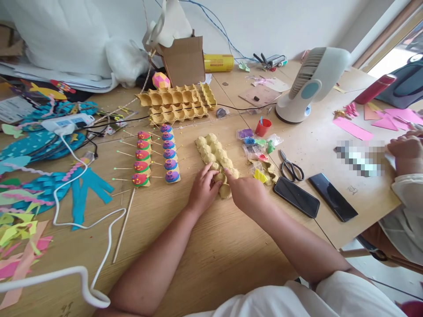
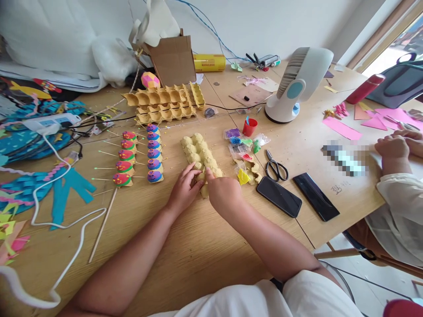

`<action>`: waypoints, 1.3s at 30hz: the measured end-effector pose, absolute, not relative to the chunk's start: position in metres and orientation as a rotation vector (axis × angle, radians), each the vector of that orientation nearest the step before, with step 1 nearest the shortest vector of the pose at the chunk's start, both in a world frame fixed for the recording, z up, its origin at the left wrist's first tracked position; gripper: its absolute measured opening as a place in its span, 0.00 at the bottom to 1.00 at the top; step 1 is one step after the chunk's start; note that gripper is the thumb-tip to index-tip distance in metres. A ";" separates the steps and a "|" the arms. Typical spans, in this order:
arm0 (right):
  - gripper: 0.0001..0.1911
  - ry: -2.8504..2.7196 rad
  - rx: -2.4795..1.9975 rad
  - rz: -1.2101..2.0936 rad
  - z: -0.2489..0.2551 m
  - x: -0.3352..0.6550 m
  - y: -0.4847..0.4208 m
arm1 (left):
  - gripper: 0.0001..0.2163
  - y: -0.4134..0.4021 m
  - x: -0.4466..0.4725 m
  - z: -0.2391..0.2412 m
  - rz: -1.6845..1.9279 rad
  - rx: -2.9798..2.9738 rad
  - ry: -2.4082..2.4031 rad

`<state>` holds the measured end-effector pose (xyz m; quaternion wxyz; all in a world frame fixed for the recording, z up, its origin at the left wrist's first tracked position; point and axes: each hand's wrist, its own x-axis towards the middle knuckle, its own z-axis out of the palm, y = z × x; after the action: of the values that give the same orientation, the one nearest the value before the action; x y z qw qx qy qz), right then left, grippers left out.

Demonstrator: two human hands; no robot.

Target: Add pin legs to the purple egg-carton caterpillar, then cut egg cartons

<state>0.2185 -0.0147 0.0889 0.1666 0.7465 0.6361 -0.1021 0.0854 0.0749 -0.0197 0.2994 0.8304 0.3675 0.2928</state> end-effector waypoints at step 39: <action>0.40 1.744 2.100 -0.340 0.098 0.218 -0.028 | 0.11 0.075 0.084 -0.019 0.777 2.220 0.953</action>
<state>0.2183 -0.0284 0.0979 0.1942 0.7489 0.6219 -0.1211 0.0842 0.0753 -0.0191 0.2971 0.8353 0.3585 0.2923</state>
